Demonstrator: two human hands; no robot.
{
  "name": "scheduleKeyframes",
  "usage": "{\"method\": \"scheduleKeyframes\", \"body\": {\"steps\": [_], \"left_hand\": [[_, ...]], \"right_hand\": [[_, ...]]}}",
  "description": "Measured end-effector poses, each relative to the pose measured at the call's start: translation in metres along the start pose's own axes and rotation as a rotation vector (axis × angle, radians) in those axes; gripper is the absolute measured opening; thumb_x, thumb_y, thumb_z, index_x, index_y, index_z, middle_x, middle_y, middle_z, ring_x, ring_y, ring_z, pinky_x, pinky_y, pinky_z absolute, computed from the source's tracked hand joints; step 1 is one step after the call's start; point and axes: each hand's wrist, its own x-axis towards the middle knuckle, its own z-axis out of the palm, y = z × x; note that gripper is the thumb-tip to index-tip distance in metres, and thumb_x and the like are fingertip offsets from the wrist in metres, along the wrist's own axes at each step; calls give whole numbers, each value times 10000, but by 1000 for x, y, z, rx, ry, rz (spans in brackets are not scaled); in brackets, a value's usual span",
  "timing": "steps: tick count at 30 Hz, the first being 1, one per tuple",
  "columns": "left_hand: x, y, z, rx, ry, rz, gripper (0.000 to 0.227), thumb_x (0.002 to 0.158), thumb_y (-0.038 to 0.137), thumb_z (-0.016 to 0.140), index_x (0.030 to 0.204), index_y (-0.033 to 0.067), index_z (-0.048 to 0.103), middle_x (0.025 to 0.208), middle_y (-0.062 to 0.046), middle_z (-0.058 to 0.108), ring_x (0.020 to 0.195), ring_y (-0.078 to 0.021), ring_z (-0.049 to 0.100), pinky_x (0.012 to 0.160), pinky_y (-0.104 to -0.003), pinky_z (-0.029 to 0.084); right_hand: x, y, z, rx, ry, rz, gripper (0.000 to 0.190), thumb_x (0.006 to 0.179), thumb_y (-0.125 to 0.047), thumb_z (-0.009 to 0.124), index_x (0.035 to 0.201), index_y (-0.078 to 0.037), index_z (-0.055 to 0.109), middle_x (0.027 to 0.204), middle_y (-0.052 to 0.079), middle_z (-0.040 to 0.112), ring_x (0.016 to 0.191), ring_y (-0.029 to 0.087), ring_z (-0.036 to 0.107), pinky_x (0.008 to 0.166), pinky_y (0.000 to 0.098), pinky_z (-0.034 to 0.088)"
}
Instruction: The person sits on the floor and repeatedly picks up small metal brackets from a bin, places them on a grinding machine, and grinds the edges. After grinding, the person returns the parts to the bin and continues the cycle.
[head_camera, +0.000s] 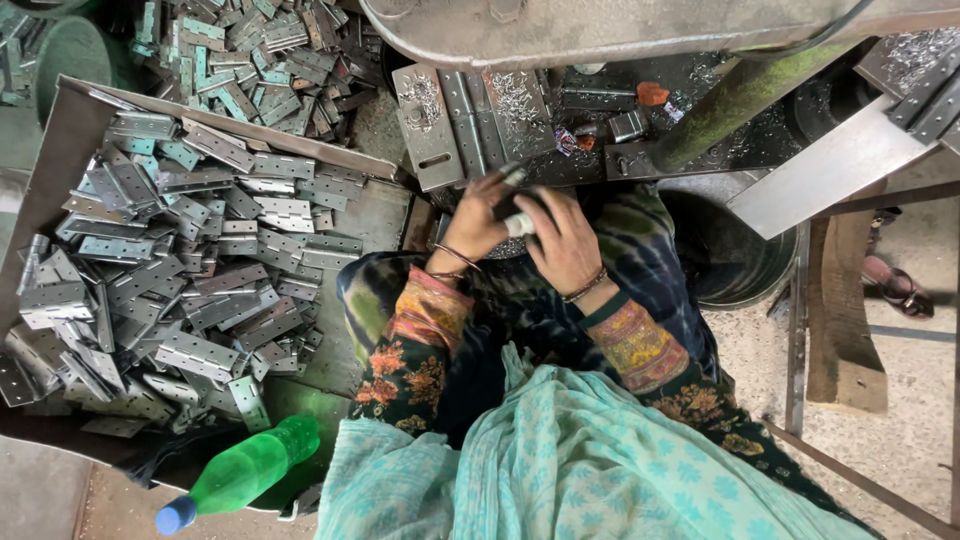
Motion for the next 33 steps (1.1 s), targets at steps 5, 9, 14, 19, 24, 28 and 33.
{"method": "scheduleKeyframes", "body": {"steps": [5,9,14,19,24,28,33], "left_hand": [[4,20,13,-7,-68,117,837,684,106,803,1480,27,556,1576,-163,493,1444,-422,434,1234,-495,352],[2,33,6,151,-130,205,839,652,115,800,1452,23,561,1583,-142,472,1456,-435,408,1205,-514,361],[4,41,-2,273,-180,235,805,607,198,839,1369,66,617,1510,-121,517,1427,-401,413,1163,-522,385],[7,14,-5,481,73,-32,612,869,404,788,1393,120,650,1537,-85,524,1411,-370,417,1107,-530,368],[13,-22,12,880,138,-311,518,961,492,604,1298,109,695,1490,-34,551,1433,-371,379,1148,-662,234],[24,-40,20,951,80,-382,423,988,418,564,1228,121,744,1442,11,579,1449,-364,347,1163,-745,178],[39,-43,18,975,7,-395,352,966,358,557,1098,122,782,1443,-22,576,1429,-371,345,1141,-738,171]], "right_hand": [[2,17,25,-84,-272,99,286,753,-214,801,947,-84,635,965,88,666,950,296,650,800,433,570],[-12,20,32,-4,-266,164,219,762,-268,787,840,-112,655,880,66,699,859,286,677,725,426,564],[-14,12,31,15,-443,361,263,794,-327,788,901,-115,676,904,79,711,915,297,691,765,448,563],[-11,13,22,154,-209,320,712,815,-240,756,1437,-53,464,1287,193,613,1172,389,598,969,467,520],[-31,21,19,-38,-396,371,817,823,-240,765,1530,-114,375,1407,211,559,1207,398,560,988,468,506],[-58,32,34,-94,-751,516,882,801,-285,770,1530,-114,306,1342,194,588,1159,405,603,940,499,526],[-85,46,56,-56,-888,742,811,862,-357,730,1537,-141,338,1109,248,719,994,451,701,843,544,577]]}}
